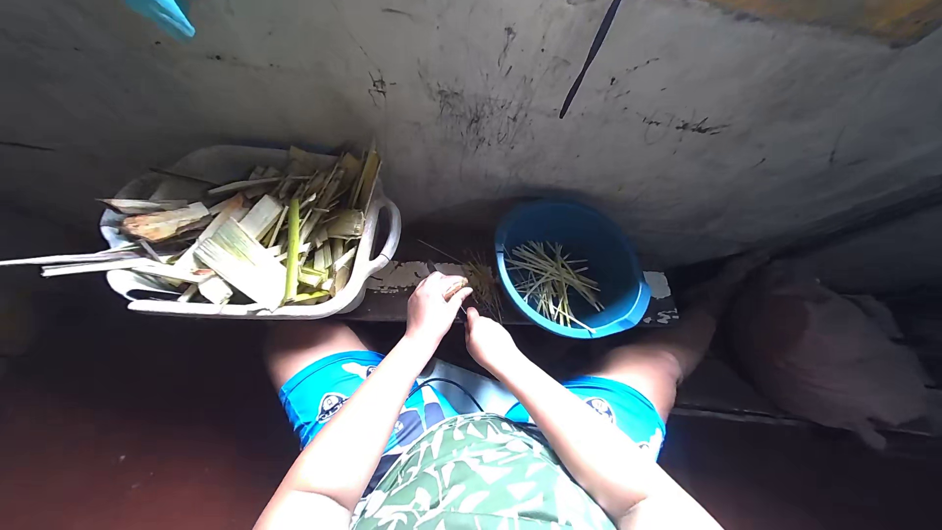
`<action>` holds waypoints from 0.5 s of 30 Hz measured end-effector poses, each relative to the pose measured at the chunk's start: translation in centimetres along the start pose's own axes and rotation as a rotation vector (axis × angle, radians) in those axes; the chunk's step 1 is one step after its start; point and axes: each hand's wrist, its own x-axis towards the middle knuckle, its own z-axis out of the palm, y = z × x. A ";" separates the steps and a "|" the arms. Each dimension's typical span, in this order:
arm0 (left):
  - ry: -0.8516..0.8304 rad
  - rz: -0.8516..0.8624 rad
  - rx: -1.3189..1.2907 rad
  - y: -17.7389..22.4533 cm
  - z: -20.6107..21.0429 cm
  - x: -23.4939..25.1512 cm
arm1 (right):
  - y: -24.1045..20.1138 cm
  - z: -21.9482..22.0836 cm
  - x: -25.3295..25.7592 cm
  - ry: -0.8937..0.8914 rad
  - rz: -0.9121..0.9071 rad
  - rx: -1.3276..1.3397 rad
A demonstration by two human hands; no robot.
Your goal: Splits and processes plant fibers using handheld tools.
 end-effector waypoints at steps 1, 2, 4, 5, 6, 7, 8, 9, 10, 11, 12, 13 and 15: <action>-0.007 -0.012 -0.014 0.1 0.1 0.2 | 0.1 0.1 0.0 0.003 0.002 0.001; -0.013 -0.010 -0.024 0.2 0.2 0.2 | 0.2 0.3 0.0 0.006 0.003 0.003; -0.021 0.023 -0.029 0.0 0.5 -0.2 | 0.5 1.0 0.1 0.016 0.005 0.003; -0.009 0.050 -0.022 -0.2 0.6 -0.5 | 0.5 1.4 0.1 0.021 0.005 -0.006; 0.023 0.081 -0.024 -0.3 0.5 -1.0 | 0.5 1.9 0.1 0.029 0.004 -0.022; 0.071 0.116 -0.039 -0.2 0.3 -1.4 | 0.4 2.5 0.0 0.044 0.004 -0.048; 0.126 0.154 -0.057 0.0 0.0 -1.6 | 0.2 2.9 -0.2 0.059 0.005 -0.076; 0.169 0.189 -0.070 0.3 -0.4 -1.7 | 0.0 3.3 -0.4 0.079 0.003 -0.094; 0.193 0.213 -0.081 0.6 -0.9 -1.7 | 0.0 3.5 -0.5 0.094 0.000 -0.102; 0.203 0.226 -0.095 0.9 -1.4 -1.7 | 0.0 3.7 -0.6 0.109 -0.008 -0.099; 0.207 0.233 -0.110 1.0 -1.8 -1.8 | 0.1 3.9 -0.6 0.124 -0.020 -0.086; 0.210 0.237 -0.120 1.1 -2.0 -1.9 | 0.3 4.0 -0.5 0.141 -0.033 -0.067; 0.210 0.259 -0.139 0.7 -2.0 -2.2 | 0.7 4.3 -0.3 0.183 -0.058 -0.009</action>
